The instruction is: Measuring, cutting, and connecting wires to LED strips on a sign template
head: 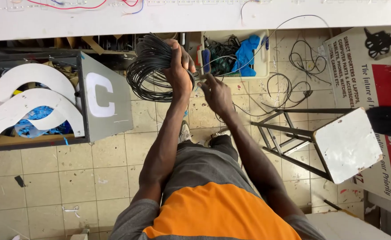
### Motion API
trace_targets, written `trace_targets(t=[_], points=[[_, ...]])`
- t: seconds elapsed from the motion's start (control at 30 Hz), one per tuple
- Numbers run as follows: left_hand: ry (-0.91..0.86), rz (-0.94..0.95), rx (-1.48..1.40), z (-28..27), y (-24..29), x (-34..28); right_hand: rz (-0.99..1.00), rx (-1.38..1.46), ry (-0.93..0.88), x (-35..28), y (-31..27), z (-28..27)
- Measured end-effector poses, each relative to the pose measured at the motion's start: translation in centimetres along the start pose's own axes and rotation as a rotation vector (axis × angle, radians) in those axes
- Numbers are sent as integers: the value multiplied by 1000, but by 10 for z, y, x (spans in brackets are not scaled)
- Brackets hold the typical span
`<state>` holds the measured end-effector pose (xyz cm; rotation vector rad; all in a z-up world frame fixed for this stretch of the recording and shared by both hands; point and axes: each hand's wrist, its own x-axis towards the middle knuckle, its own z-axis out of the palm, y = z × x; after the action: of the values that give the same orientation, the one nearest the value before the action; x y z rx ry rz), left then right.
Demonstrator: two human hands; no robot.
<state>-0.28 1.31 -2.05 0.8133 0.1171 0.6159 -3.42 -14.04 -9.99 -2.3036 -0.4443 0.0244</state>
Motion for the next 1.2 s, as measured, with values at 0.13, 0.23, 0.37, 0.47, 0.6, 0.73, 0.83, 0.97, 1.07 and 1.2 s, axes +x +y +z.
trace_targets(t=[0.13,0.23,0.37,0.47,0.6,0.73,0.83,0.97,1.07,1.2], points=[[17,45,52,-41,-12,17,-217,-2,81,15,58,-103],[116,16,135,-69,-2,26,-186,-313,697,16,111,-258],[349,-30,121,-70,13,36,-18,17,1322,3,149,-313],[332,23,97,-57,12,33,-77,461,854,-18,35,-172],[196,68,88,-35,16,23,-140,273,271,-30,-63,-64],[210,-55,109,-23,21,12,-56,186,-40,-4,-97,-57],[143,-101,85,-30,17,7,-7,248,-211,2,-87,-42],[168,-23,22,-49,17,18,-126,-74,-206,4,-50,-13],[190,23,63,-52,24,22,-116,-120,-230,4,-35,-1],[244,-29,58,-79,28,29,-224,-158,-244,18,91,-82]])
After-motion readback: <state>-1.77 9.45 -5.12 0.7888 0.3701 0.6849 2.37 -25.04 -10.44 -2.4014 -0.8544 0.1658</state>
